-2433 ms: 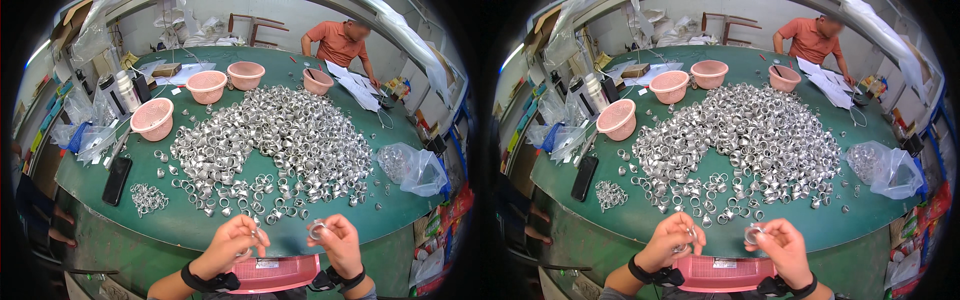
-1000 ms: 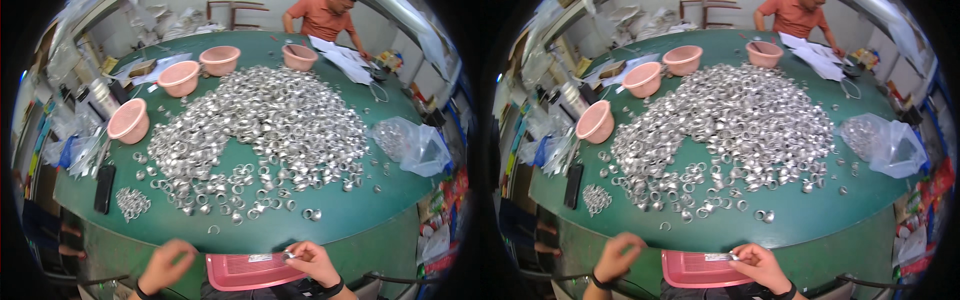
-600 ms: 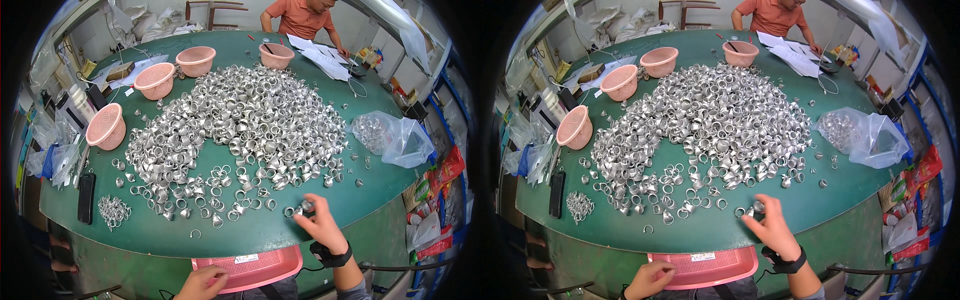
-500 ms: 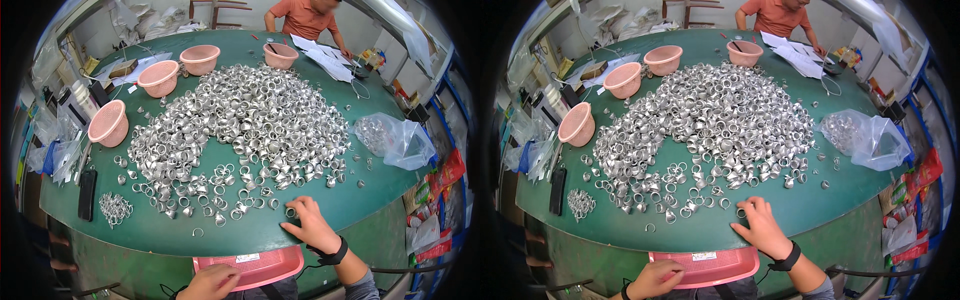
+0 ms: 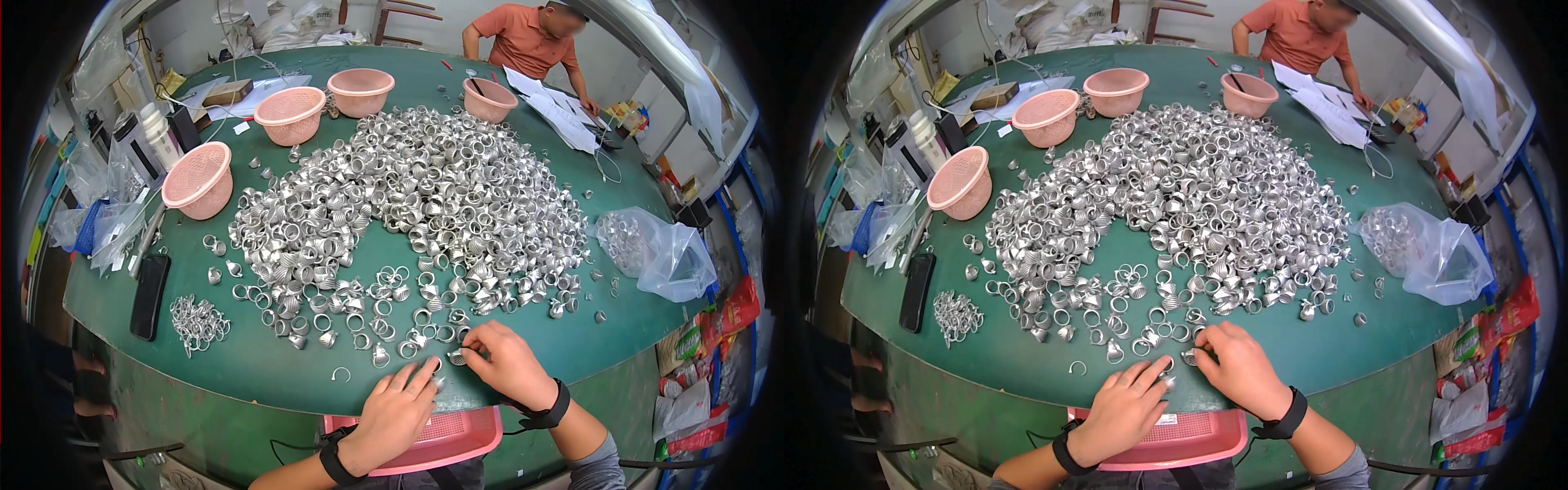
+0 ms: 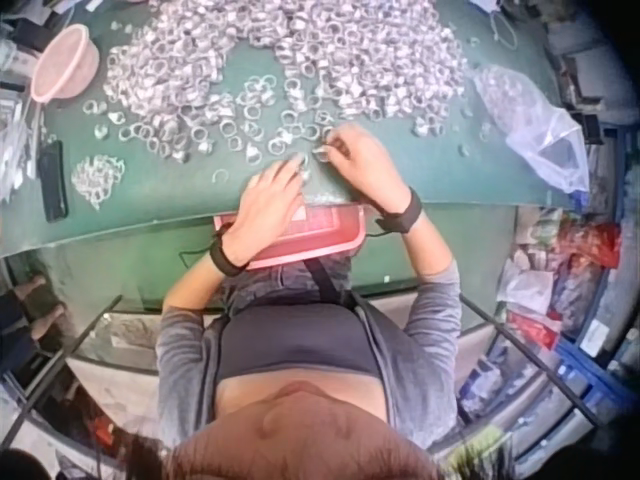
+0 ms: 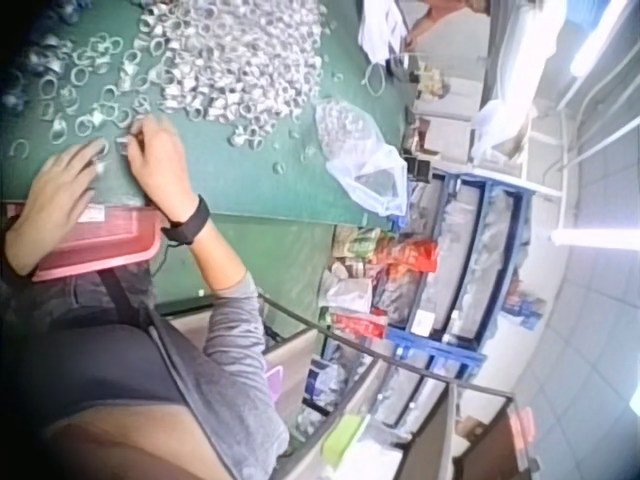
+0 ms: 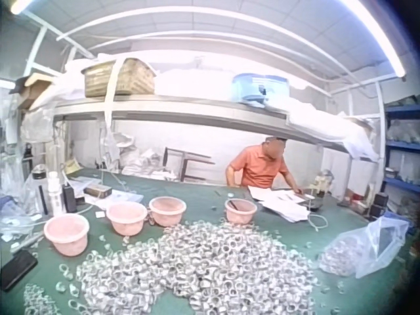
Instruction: Inspecting and sorting a large quantity of metal rings on a workbench.
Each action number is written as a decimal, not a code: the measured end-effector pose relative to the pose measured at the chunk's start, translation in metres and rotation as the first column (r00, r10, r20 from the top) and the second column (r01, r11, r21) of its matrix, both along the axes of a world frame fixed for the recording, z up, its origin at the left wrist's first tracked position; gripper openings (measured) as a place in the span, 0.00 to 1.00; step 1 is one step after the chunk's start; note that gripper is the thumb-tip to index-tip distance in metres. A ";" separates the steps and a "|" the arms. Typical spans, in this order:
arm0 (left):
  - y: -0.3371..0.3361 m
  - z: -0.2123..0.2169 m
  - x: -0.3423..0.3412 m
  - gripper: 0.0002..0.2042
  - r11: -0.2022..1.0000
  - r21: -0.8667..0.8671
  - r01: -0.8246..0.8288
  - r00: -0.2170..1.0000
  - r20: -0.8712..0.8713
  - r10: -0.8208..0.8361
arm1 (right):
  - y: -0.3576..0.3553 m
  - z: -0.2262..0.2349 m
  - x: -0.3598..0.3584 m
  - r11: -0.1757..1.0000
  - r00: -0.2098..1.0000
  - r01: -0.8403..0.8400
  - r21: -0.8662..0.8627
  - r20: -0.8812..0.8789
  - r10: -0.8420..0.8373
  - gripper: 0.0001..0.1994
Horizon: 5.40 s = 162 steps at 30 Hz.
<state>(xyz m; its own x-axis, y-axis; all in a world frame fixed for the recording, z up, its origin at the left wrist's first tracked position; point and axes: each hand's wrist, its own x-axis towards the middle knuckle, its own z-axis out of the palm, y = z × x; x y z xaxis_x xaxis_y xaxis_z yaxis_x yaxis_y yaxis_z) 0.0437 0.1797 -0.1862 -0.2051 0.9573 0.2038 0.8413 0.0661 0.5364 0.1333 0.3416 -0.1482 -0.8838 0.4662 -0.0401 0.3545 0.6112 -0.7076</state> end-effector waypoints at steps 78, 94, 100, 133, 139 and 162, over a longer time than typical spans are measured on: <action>-0.027 0.014 0.007 0.11 0.943 0.194 -0.272 0.522 0.852 -0.025 | -0.065 -0.002 0.043 0.112 0.983 -0.093 -0.989 -0.109 -0.149 0.14; 0.010 0.008 0.005 0.14 0.994 0.025 -0.107 0.994 -0.014 0.108 | 0.008 -0.008 0.056 0.996 0.996 0.081 0.041 0.027 -0.082 0.13; 0.012 0.001 0.005 0.13 0.998 -0.005 -0.069 0.992 -0.102 0.068 | 0.013 0.013 0.033 0.954 0.997 0.080 0.290 -0.013 -0.079 0.12; -0.023 0.020 0.007 0.09 0.958 0.229 -0.172 0.473 0.872 -0.123 | -0.069 0.000 0.035 0.995 0.884 -0.060 0.083 -0.459 0.092 0.10; -0.022 0.024 0.009 0.09 0.979 0.159 -0.129 0.536 0.842 -0.066 | -0.068 -0.003 0.039 0.985 0.861 -0.021 0.170 -0.498 0.105 0.11; -0.017 0.034 0.002 0.14 0.960 0.242 -0.142 0.915 0.402 0.034 | -0.062 -0.015 0.044 -0.297 0.962 -0.084 -0.951 0.000 -0.271 0.16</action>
<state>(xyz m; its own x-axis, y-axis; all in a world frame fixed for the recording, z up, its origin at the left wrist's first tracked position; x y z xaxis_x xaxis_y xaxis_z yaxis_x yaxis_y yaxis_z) 0.0457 0.1630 -0.1520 -0.4005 0.8553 0.3288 0.5580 -0.0570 0.8279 0.1776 0.2793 -0.1630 -0.9001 0.0648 -0.4308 0.1072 -0.9255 -0.3631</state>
